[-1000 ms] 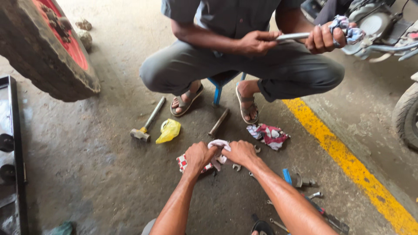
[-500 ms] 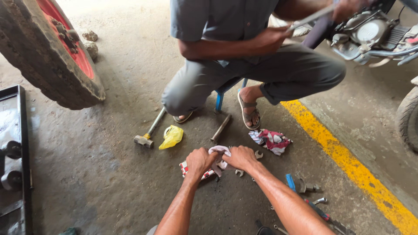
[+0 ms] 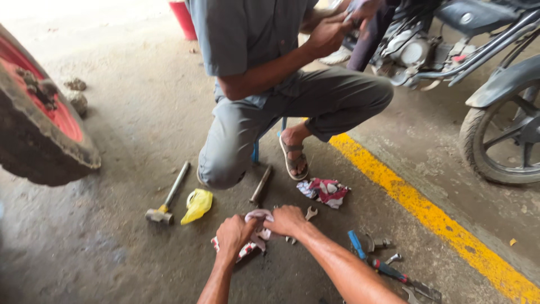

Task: The person sits on the floor and uses a hammer and metal rod to tap a ring into a cylindrical mechanical part. Another person assists by holding the part steady. The person wipes the part with a cloth during the process.

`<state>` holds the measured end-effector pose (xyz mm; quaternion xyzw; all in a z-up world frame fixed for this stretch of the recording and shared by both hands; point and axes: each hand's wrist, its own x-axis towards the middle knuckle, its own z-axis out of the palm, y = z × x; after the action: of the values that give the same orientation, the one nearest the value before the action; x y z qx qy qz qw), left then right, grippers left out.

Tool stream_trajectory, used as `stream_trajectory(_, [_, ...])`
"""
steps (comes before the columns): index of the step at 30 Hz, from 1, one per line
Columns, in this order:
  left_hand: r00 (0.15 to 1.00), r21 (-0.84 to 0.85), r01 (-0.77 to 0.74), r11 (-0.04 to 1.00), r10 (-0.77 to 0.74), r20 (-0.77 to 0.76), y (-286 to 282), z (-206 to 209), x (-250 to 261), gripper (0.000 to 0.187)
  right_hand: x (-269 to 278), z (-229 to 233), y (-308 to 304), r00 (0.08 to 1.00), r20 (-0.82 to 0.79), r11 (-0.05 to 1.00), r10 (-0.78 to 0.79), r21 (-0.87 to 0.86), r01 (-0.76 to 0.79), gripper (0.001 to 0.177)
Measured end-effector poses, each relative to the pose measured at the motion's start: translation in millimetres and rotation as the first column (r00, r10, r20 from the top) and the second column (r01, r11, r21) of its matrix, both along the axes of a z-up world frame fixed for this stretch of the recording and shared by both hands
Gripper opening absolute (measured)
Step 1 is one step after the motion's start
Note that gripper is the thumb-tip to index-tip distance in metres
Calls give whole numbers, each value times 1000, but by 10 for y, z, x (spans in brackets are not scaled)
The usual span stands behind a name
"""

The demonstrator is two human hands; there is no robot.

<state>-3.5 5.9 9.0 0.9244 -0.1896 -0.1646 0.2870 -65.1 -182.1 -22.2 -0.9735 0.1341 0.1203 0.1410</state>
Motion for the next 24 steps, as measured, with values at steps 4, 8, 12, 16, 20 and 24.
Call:
stream_trajectory(4, [1000, 15, -7, 1000, 7, -4, -31, -32, 23, 51, -9, -6, -4, 1000, -12, 1000, 3, 8, -3, 52])
stream_trajectory(8, [999, 28, -14, 999, 15, -38, -41, -94, 46, 51, -24, -16, -7, 1000, 5, 1000, -3, 18, 3, 52])
stream_trajectory(12, [999, 68, -11, 998, 15, -51, -53, -128, 66, 60, -24, -5, -3, 1000, 4, 1000, -8, 18, 8, 51])
stream_trajectory(16, [999, 79, -9, 997, 12, -37, -52, -142, 67, 63, -24, 22, 10, 1000, -10, 1000, -8, 21, 8, 49])
stream_trajectory(20, [1000, 54, -13, 998, 14, -11, -42, -149, 64, 59, -5, 35, 26, 999, -27, 1000, -21, 15, 22, 49])
stream_trajectory(24, [1000, 55, -16, 998, 16, 4, -34, -177, 64, 59, -6, 16, 39, 999, -35, 1000, -22, 16, 23, 48])
